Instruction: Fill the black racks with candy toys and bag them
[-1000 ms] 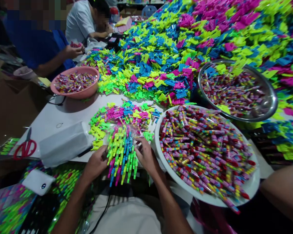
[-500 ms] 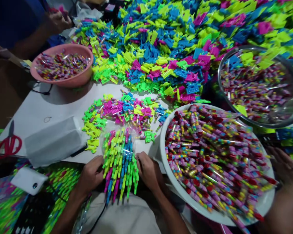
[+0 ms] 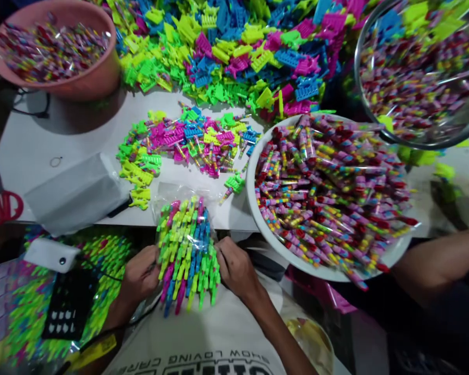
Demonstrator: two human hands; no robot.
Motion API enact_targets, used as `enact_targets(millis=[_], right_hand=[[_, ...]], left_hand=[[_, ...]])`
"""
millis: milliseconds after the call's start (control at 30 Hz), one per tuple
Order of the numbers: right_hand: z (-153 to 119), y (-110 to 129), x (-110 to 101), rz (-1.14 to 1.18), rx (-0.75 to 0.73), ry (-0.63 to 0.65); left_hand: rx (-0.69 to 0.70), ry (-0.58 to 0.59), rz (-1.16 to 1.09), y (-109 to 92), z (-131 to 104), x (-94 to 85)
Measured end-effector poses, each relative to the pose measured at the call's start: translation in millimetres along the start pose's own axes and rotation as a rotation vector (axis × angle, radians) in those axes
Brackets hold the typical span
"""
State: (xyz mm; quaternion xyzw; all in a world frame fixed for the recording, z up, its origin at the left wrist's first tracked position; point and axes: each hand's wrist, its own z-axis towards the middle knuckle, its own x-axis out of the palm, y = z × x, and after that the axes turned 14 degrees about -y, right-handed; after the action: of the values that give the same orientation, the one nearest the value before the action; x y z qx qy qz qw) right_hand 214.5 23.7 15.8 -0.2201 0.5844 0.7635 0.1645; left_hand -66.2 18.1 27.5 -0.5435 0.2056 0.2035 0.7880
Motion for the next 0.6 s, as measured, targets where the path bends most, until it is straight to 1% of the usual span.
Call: enact_targets(millis=[100,233,300,367,433,500,567,600], right_hand=[[-12,8,-5,-0.054,-0.054,0.021],[-23,14,-12,-0.129,-0.15,0.0],[-27,13,-15,-0.15,-0.166,0.002],[-31,10,-14,-0.133,-0.14,0.01],[-33,5,-9,-0.051,-0.045,0.004],[-33,0,-1,0.119,0.161,-0.032],[-31,-4,12,0.289,0.385,-0.081],[-28,-6,18,0.35,0.468,-0.103]], left_hand=[[0.045,-0.034,0.044,-12,-11,-4.0],[0.079,0.018,0.052,-22,-25,-8.9],[0.064,0.024,0.052,-22,-31,-10.0],[0.014,-0.002,0.068,-20,-34,-8.8],[-0.081,-0.022,0.073,-18,-36,-4.7],[-0.24,-0.033,0.051,-16,-36,2.1],[-0.438,-0.051,0.003,-14,-36,10.4],[-0.534,-0.066,-0.03,-13,-36,14.7]])
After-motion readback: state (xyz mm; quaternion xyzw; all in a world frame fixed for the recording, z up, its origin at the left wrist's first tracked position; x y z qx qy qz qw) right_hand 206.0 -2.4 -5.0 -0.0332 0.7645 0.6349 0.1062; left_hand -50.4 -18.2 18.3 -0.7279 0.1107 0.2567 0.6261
